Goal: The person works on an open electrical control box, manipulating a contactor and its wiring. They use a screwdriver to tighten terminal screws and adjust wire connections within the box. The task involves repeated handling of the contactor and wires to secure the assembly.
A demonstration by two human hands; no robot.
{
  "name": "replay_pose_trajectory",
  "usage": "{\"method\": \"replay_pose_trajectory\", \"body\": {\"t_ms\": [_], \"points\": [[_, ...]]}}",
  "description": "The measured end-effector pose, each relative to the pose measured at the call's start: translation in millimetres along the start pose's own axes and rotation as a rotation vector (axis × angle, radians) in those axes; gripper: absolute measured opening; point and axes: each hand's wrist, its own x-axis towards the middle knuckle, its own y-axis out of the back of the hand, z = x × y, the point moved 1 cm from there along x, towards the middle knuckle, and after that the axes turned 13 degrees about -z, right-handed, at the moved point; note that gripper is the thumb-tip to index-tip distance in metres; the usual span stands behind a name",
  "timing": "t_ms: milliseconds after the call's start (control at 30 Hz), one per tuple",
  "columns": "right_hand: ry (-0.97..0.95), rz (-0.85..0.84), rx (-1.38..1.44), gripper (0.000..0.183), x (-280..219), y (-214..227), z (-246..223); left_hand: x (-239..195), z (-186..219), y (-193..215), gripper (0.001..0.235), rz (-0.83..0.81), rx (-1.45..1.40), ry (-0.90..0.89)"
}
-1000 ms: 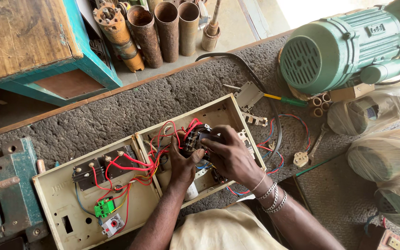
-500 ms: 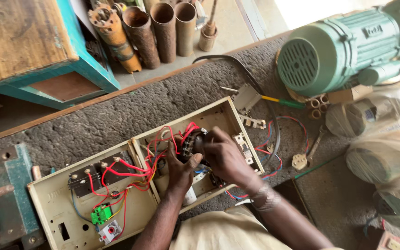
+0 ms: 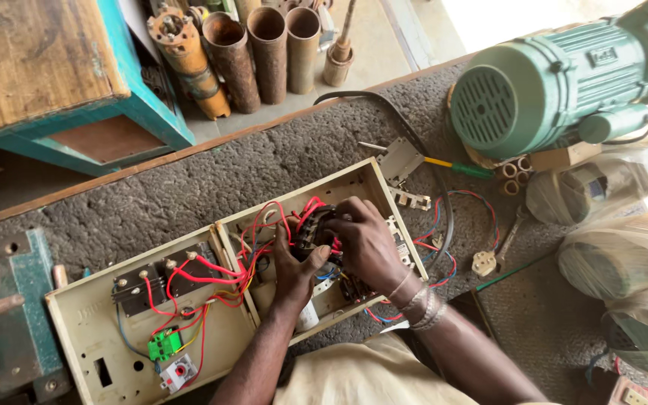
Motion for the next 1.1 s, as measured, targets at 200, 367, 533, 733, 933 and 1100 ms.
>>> {"method": "replay_pose_trajectory", "body": {"t_ms": [200, 367, 533, 733, 933, 1100], "points": [[0.0, -0.09, 0.152, 0.025, 3, -4, 1, 0, 3, 3, 0.055, -0.009, 0.22, -0.044], [-0.008, 0.12, -0.009, 0.03, 3, 3, -2, 3, 1, 0, 0.062, -0.051, -0.127, -0.048], [-0.251, 0.445, 1.02, 0.008, -32, 47, 52, 2, -9, 2, 0.065, -0.044, -0.178, -0.093], [-0.462, 0.246, -0.264, 0.009, -61, 73, 125, 3, -16, 1, 0.066, -0.037, -0.215, -0.112], [-0.448, 0.152, -0.301, 0.054, -76, 77, 133, 4, -26, 0, 0.067, -0.052, -0.253, -0.129], [-0.185, 0.216, -0.191, 0.046, -69, 80, 137, 2, -22, 2, 0.071, -0.063, -0.24, -0.114]]}}
